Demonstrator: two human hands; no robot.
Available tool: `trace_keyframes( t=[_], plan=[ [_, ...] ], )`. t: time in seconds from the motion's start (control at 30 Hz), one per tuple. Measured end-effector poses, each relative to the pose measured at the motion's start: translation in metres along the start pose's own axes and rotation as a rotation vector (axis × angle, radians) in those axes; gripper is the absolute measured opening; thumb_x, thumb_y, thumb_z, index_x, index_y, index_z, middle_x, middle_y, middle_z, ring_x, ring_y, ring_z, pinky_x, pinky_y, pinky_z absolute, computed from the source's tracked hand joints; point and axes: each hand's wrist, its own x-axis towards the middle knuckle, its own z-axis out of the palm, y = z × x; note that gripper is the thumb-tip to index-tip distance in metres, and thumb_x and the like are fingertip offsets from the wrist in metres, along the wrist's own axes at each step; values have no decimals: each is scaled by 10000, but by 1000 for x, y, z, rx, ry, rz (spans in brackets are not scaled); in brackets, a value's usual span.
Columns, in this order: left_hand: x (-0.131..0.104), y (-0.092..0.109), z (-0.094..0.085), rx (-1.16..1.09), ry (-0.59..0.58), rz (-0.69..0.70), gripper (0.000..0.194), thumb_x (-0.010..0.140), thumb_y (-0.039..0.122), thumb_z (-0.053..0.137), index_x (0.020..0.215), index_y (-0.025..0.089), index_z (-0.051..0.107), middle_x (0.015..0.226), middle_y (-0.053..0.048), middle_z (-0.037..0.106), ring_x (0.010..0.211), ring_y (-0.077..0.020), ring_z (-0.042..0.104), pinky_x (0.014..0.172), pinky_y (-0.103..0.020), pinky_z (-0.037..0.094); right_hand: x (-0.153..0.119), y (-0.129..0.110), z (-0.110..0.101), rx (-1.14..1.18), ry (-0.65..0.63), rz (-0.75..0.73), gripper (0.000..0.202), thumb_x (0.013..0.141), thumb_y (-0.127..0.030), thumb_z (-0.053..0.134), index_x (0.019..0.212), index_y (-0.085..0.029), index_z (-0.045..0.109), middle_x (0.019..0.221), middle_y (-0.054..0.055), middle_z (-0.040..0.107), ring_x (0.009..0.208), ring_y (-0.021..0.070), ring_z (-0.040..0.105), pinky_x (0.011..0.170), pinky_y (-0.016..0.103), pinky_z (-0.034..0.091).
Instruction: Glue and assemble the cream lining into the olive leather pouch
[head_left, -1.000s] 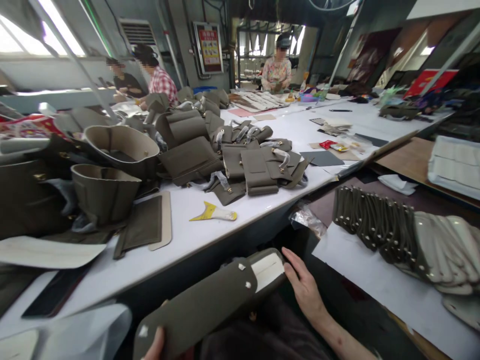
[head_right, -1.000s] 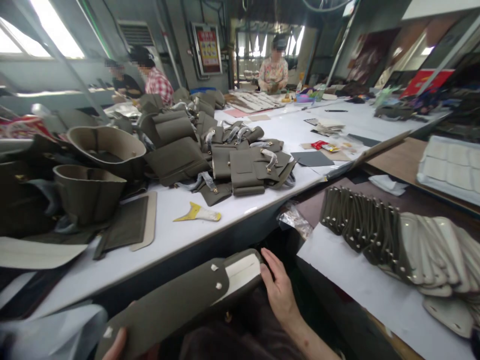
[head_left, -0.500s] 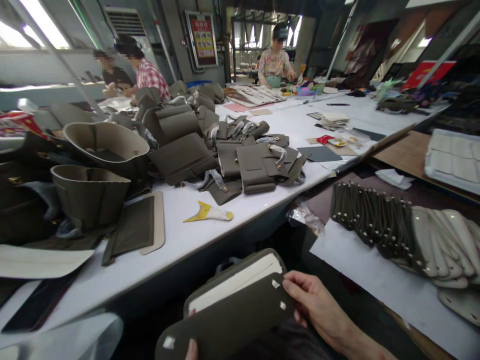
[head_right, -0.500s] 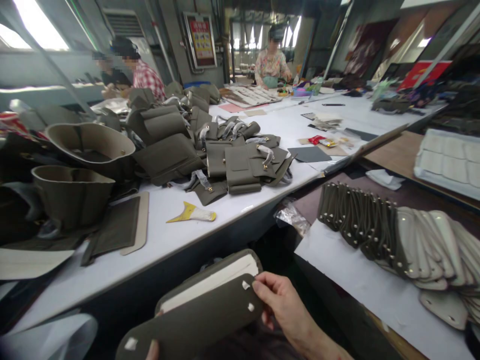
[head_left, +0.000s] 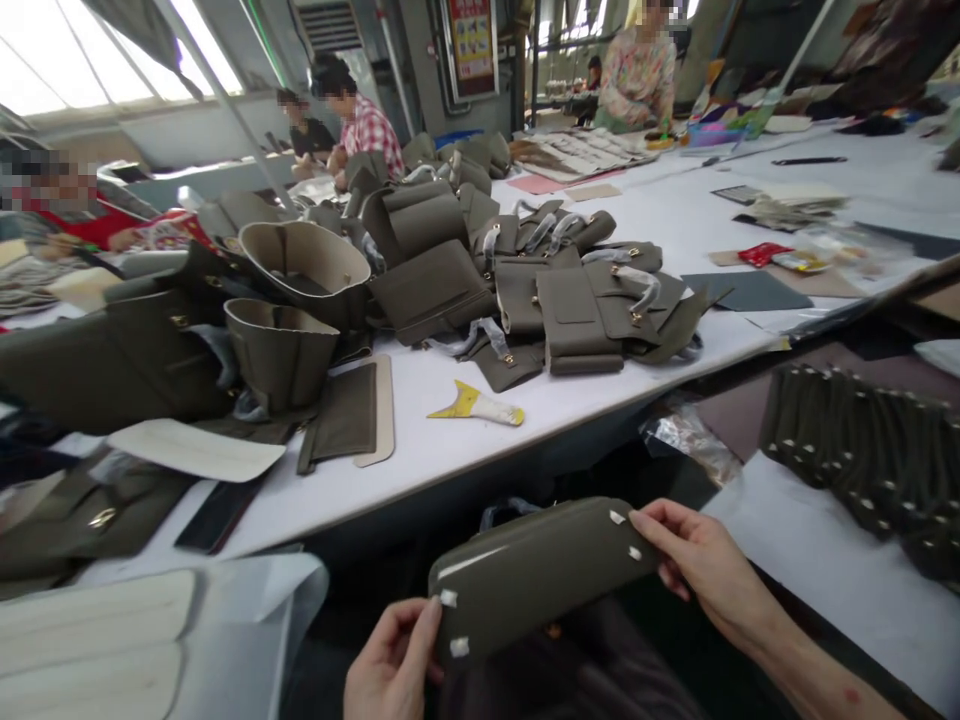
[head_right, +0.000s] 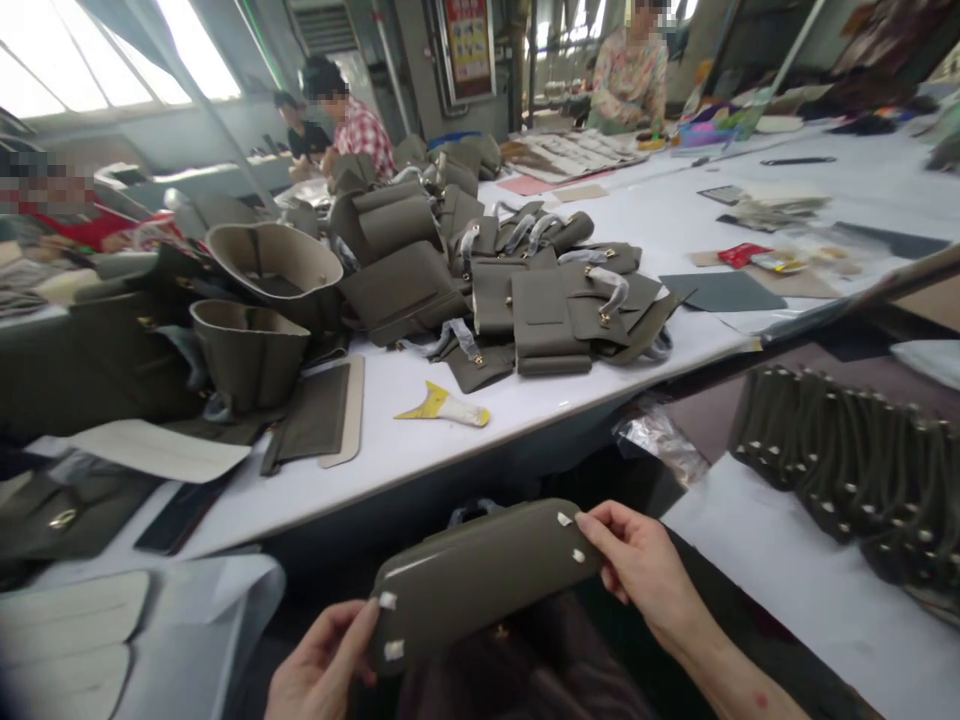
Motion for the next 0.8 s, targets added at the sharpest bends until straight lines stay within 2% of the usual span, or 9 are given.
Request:
trace_keyframes(
  t=[0.2,0.33,0.57,0.8],
  plan=[
    [18,-5,-1,147,-14,20,519,634,663,743,639,150,668,512,33,472,493,-96,350,468,-216,289,6,-4,6,-83,67,3,499,700,-674,695,692,-185,597,496,-62,400,425,79,347,382,194,227],
    [24,-12,-2,165,-24,-27,501,647,639,751,614,151,642,480,56,393,489,-88,287,455,-219,225,10,-1,6,-97,66,31,527,690,-705,681,720,-185,601,530,-60,391,436,80,326,398,204,210],
    [24,-20,-7,75,-79,-112,454,649,586,778,691,162,619,468,81,365,455,-66,285,429,-194,187,11,7,6,-138,91,84,564,679,-745,664,747,-189,598,498,-61,395,448,88,348,403,196,230],
    [28,-24,-7,-12,-109,-204,503,619,610,783,652,159,564,464,96,318,441,-41,229,421,-169,127,9,8,6,-102,113,123,570,658,-743,691,735,-187,591,486,-61,395,453,86,340,404,189,226]
  ],
)
